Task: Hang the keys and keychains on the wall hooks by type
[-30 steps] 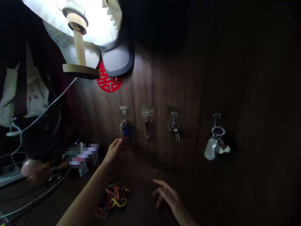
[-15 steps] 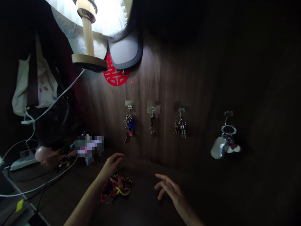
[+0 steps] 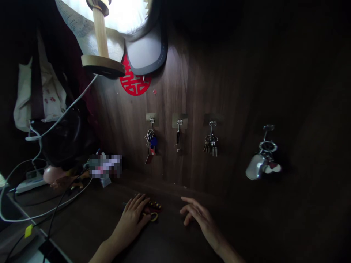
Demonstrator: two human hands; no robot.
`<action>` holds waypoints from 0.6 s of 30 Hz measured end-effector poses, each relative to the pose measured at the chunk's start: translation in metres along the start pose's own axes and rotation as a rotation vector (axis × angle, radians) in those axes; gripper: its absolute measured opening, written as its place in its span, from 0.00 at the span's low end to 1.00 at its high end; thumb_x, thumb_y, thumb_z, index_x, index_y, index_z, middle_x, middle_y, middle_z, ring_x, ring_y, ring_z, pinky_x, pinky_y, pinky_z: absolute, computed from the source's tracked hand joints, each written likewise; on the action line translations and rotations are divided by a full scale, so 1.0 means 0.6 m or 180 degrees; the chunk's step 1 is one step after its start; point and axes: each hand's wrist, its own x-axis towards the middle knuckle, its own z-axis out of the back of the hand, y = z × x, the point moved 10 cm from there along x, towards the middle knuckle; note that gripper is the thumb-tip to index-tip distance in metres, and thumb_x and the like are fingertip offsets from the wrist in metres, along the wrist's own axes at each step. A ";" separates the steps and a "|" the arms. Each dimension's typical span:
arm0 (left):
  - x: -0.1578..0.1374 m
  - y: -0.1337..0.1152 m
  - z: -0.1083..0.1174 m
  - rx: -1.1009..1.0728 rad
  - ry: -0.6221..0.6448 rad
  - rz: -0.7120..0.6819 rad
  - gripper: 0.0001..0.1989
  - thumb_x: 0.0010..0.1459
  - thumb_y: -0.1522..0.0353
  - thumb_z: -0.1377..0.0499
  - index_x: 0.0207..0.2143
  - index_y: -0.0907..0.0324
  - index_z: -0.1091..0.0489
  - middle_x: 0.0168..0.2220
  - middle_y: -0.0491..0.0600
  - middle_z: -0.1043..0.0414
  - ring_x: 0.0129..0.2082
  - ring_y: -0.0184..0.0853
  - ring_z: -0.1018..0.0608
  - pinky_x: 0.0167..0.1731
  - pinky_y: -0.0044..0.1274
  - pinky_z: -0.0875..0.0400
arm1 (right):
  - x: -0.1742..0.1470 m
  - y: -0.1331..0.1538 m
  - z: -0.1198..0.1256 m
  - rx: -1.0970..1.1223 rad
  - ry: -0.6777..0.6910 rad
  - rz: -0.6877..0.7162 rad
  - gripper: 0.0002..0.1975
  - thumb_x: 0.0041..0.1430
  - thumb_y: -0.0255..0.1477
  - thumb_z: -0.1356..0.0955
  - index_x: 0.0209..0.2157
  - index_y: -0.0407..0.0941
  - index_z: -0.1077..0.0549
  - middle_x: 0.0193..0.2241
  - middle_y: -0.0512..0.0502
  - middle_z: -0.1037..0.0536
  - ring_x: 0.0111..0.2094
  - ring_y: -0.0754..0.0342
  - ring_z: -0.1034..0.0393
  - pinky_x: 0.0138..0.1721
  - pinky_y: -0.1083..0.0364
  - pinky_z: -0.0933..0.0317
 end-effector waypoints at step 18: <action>0.110 -0.134 -0.042 -0.2205 0.0068 0.0082 0.07 0.53 0.66 0.45 0.25 0.57 0.31 0.25 0.46 0.27 0.29 0.34 0.26 0.32 0.22 0.34 | -0.002 0.004 0.008 -0.2023 -0.0530 0.0444 0.13 0.53 0.27 0.36 0.41 0.49 0.27 0.40 0.47 0.23 0.45 0.49 0.31 0.48 0.50 0.41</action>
